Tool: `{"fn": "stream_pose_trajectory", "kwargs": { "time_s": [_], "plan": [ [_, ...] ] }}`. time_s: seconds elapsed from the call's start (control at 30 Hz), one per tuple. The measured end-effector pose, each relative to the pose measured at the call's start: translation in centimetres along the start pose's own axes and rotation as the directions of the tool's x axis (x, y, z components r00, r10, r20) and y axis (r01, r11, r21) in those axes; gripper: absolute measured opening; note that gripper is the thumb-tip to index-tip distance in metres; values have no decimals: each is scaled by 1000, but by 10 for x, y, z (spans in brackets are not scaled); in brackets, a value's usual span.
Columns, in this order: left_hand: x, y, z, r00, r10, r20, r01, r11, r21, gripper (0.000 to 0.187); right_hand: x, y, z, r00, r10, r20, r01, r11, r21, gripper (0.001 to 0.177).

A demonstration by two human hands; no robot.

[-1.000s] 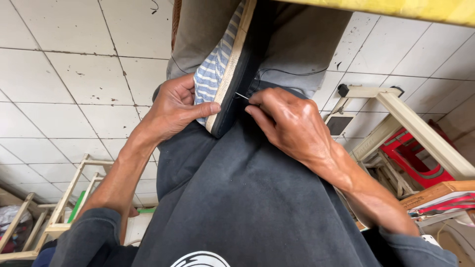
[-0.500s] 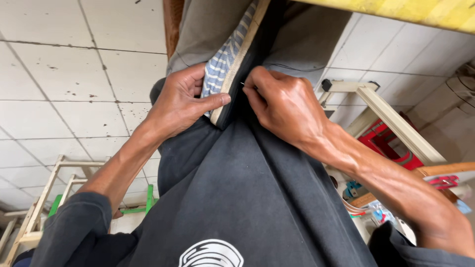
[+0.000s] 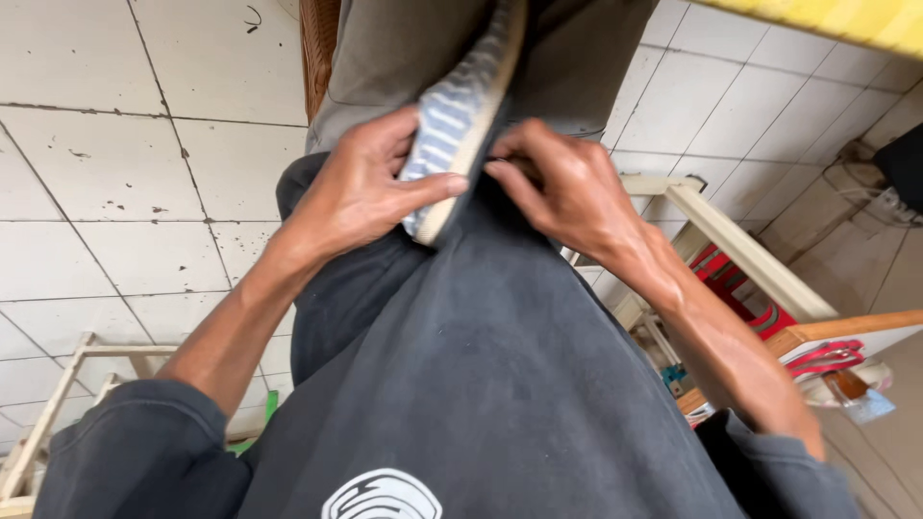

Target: The person is sewing the sole of a striped slip-on shoe using a needle and thread. They hold the shoe on their lap and repeatedly push the needle through the sole while pulling the thread to secure the stitches.

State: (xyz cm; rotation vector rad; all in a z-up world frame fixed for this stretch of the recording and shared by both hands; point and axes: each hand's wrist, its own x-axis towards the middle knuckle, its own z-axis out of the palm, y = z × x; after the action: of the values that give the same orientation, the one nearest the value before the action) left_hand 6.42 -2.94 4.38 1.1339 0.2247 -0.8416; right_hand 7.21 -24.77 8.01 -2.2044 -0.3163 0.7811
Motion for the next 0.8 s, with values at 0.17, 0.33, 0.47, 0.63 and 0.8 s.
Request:
{"fn": "stream_pose_trajectory", "kwargs": {
  "time_s": [0.17,0.33,0.47,0.63,0.8],
  "plan": [
    [33,16,30,987,112,113,-149,896,418,39,-63,53,-12,978,163,-128,-152,984,93,9],
    [58,13,46,934,279,224,-343,518,784,48,-93,124,35,903,408,-136,-245,747,618,20],
    [51,17,48,951,228,209,-286,398,872,43,-94,124,46,852,481,-205,-214,678,703,13],
    [22,17,36,945,273,179,-244,226,943,19,-95,135,45,878,437,-198,-164,662,731,19],
    [-35,45,47,867,437,238,-339,169,925,12,-95,140,45,885,425,-191,-154,653,741,18]
  ]
}}
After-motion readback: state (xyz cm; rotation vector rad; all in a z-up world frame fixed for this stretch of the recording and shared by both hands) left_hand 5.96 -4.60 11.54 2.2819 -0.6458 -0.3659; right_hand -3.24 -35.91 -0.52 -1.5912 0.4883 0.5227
